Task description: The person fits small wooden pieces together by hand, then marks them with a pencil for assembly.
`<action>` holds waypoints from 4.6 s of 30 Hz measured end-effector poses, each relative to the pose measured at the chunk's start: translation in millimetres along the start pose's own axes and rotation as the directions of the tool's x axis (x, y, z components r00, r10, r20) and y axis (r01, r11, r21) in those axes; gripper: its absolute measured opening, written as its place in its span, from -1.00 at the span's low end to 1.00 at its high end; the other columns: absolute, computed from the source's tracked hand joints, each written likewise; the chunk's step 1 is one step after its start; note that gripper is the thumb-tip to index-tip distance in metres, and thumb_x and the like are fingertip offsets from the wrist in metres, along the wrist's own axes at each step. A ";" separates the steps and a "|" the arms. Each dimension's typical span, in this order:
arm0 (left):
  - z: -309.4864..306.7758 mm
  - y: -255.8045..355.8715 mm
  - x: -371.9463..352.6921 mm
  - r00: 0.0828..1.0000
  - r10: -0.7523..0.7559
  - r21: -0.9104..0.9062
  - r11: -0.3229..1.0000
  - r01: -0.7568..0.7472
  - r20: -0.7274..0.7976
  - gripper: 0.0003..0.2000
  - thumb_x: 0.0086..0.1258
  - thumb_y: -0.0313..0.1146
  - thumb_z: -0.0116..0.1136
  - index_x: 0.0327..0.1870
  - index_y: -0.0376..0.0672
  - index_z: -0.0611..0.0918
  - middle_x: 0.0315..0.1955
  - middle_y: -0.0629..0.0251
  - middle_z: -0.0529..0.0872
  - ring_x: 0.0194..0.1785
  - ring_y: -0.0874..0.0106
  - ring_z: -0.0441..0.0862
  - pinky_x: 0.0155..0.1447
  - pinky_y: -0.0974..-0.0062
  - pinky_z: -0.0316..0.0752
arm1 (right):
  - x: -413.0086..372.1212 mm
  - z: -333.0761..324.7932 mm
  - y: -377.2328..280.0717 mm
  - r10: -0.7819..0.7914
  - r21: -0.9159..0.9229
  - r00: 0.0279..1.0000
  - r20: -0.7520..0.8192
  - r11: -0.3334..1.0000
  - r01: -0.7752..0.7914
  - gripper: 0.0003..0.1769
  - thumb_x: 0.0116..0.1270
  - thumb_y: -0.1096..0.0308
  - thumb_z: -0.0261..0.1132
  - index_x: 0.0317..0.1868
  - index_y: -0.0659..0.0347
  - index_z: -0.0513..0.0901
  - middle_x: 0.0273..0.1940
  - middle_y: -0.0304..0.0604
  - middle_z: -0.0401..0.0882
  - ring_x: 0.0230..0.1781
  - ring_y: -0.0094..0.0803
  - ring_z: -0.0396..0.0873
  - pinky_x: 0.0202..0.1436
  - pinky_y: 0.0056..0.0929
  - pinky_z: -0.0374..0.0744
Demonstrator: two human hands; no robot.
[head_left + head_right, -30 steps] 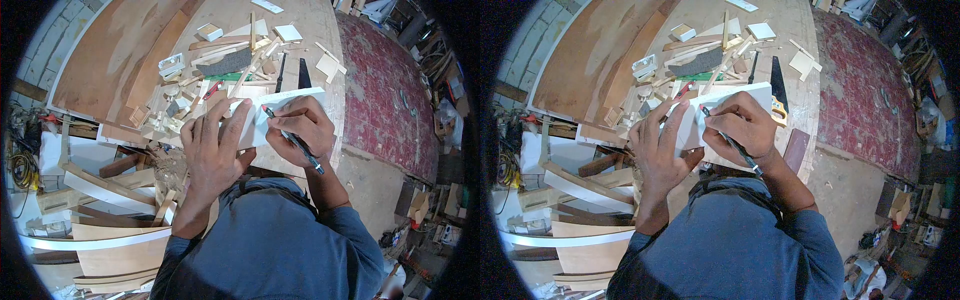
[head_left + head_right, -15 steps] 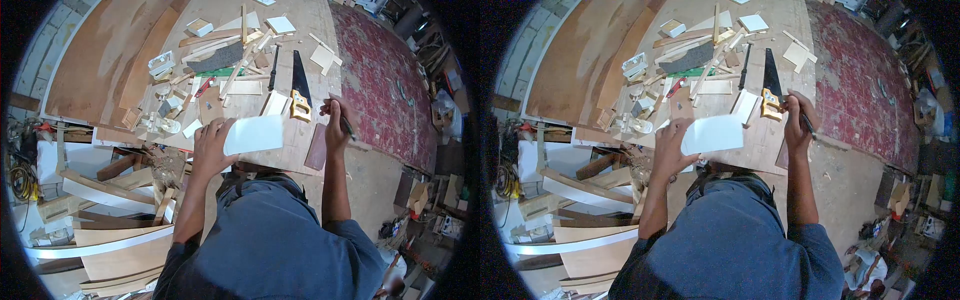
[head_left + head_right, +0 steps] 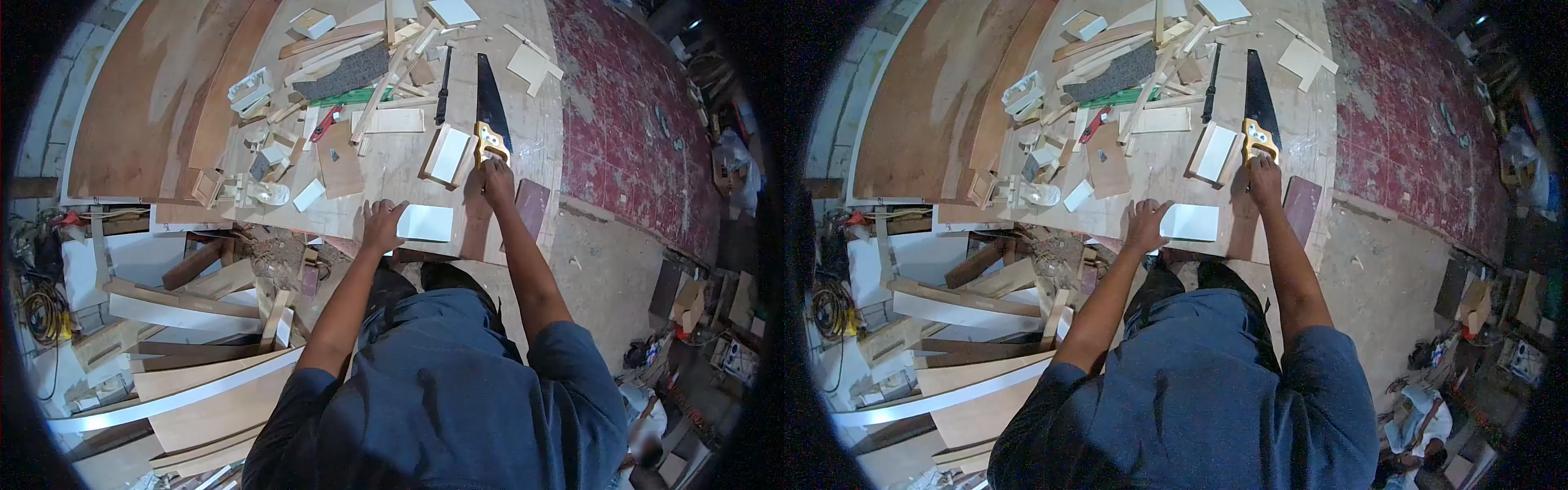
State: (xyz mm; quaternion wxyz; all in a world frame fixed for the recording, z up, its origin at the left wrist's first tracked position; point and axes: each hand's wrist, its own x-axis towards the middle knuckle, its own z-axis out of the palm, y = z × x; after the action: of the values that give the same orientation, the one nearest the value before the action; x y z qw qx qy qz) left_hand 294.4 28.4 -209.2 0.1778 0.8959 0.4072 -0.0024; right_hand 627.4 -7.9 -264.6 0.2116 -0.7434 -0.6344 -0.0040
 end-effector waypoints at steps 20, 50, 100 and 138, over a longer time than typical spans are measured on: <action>-2.8 -44.5 -39.2 0.994 -0.046 -0.102 0.994 0.035 -0.099 -0.07 0.14 -0.12 0.42 0.51 -0.10 0.14 0.30 -0.03 0.35 0.39 -0.01 0.28 0.42 -0.16 0.17 | -39.8 -125.6 -105.8 0.613 0.556 0.732 -0.299 0.735 -0.388 -0.76 0.28 0.42 0.38 -0.13 0.34 0.55 -0.31 -0.03 0.57 -0.26 -0.38 0.54 -0.14 -0.39 0.51; 33.2 -92.8 -8.3 0.995 -0.078 -0.471 0.876 0.101 0.069 -0.72 0.20 -0.20 0.39 -0.27 -0.25 0.70 -0.40 0.10 0.77 -0.33 0.30 0.74 -0.20 0.38 0.58 | -271.7 53.0 -355.6 0.485 0.588 0.355 0.799 -0.755 -0.290 -0.77 0.40 0.42 0.32 0.00 0.32 0.57 -0.08 -0.07 0.64 -0.09 -0.26 0.68 -0.01 -0.23 0.77; 43.2 -41.6 -9.1 0.936 0.352 0.104 0.932 -0.348 -0.020 -0.14 0.40 0.11 0.05 0.53 -0.32 0.06 0.56 -0.01 -0.06 0.59 0.00 -0.11 0.56 -0.04 -0.21 | -299.9 44.4 -332.3 0.386 0.598 0.459 0.800 -0.470 -0.649 -0.77 0.33 0.38 0.40 -0.04 0.22 0.66 -0.20 -0.30 0.67 -0.26 -0.51 0.60 -0.16 -0.51 0.55; 43.9 -41.5 -6.0 0.936 0.349 0.085 0.935 -0.344 -0.048 -0.17 0.41 0.08 0.05 0.53 -0.31 0.09 0.56 0.00 -0.02 0.56 -0.06 -0.06 0.54 -0.09 -0.17 | -290.8 54.6 -311.0 0.260 0.537 0.470 0.843 -0.434 -0.723 -0.73 0.33 0.33 0.40 -0.01 0.22 0.67 -0.19 -0.29 0.68 -0.26 -0.49 0.59 -0.17 -0.48 0.57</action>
State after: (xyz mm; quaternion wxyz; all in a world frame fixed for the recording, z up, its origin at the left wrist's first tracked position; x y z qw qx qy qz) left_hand 266.2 35.1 -262.6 0.1289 0.9592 0.2480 0.0417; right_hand 262.5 -231.6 -297.8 0.5178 -0.5383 0.0032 0.6649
